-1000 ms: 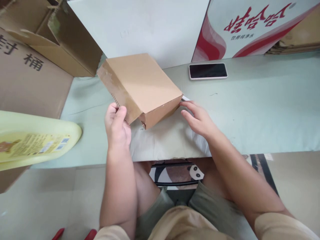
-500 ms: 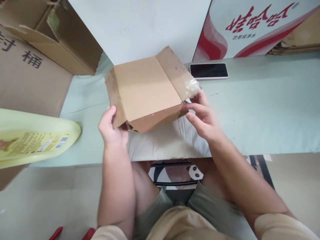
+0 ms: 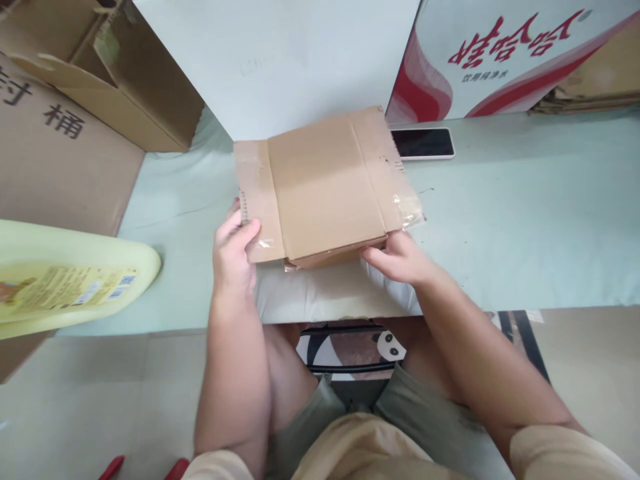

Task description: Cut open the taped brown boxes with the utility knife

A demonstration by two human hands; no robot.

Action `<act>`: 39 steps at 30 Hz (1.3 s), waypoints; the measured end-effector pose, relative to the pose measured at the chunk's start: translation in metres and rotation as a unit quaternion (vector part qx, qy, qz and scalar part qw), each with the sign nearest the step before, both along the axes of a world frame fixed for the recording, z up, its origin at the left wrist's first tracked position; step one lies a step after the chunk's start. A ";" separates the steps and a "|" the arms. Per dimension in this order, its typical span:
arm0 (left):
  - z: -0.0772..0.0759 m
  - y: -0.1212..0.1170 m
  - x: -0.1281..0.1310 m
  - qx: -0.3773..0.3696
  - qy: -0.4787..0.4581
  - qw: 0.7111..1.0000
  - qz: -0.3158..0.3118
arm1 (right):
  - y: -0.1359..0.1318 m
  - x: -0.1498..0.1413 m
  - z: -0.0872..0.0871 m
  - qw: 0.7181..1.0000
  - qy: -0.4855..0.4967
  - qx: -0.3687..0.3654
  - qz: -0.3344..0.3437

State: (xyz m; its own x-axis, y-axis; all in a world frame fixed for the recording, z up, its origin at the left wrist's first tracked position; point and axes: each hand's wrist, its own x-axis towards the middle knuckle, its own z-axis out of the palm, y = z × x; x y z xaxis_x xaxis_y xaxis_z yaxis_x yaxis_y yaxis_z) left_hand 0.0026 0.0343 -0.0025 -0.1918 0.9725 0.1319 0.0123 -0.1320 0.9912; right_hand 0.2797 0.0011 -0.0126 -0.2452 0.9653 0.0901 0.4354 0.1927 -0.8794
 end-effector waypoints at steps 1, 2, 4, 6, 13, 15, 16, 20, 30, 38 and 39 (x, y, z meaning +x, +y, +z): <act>0.001 -0.001 0.001 0.001 -0.017 1.000 0.006 | 0.001 0.000 0.000 1.000 0.004 0.001 0.005; 0.001 -0.001 0.002 0.002 -0.042 0.999 0.008 | 0.003 -0.001 0.000 1.000 0.010 0.002 0.003; 0.000 -0.003 0.005 0.012 -0.070 0.997 -0.022 | 0.005 -0.001 -0.001 1.000 0.017 0.001 -0.019; -0.003 -0.003 0.007 0.015 -0.070 0.994 -0.081 | 0.006 0.000 -0.002 0.999 0.013 -0.012 -0.030; -0.015 0.002 0.006 0.047 -0.033 0.991 -0.123 | 0.006 0.001 -0.006 0.999 -0.023 -0.014 -0.037; -0.016 0.003 0.005 0.059 -0.006 0.995 -0.080 | 0.009 -0.001 -0.009 0.997 0.004 0.005 -0.080; -0.016 0.003 0.005 0.061 0.004 0.996 -0.061 | 0.010 -0.001 -0.010 0.994 0.006 0.012 -0.113; -0.013 0.001 0.006 0.025 0.018 0.999 -0.042 | 0.012 0.005 -0.014 0.957 -0.046 0.085 -0.273; -0.020 0.001 -0.002 0.090 0.034 0.974 -0.205 | 0.010 0.004 0.001 0.946 0.152 0.055 -0.280; -0.014 -0.004 0.015 0.103 0.044 0.973 -0.200 | 0.016 0.004 -0.009 0.903 0.283 0.077 -0.315; -0.014 -0.004 0.015 0.096 0.046 0.976 -0.191 | 0.015 0.004 -0.008 0.904 0.286 0.079 -0.309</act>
State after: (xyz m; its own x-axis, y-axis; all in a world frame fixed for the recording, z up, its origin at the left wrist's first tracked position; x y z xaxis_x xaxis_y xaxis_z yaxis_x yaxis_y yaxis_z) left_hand 0.0176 0.0301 -0.0162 0.2007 0.9268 0.3174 0.0129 -0.3265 0.9451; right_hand 0.2834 0.0163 -0.0208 0.4656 0.8665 0.1797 -0.0137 0.2101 -0.9776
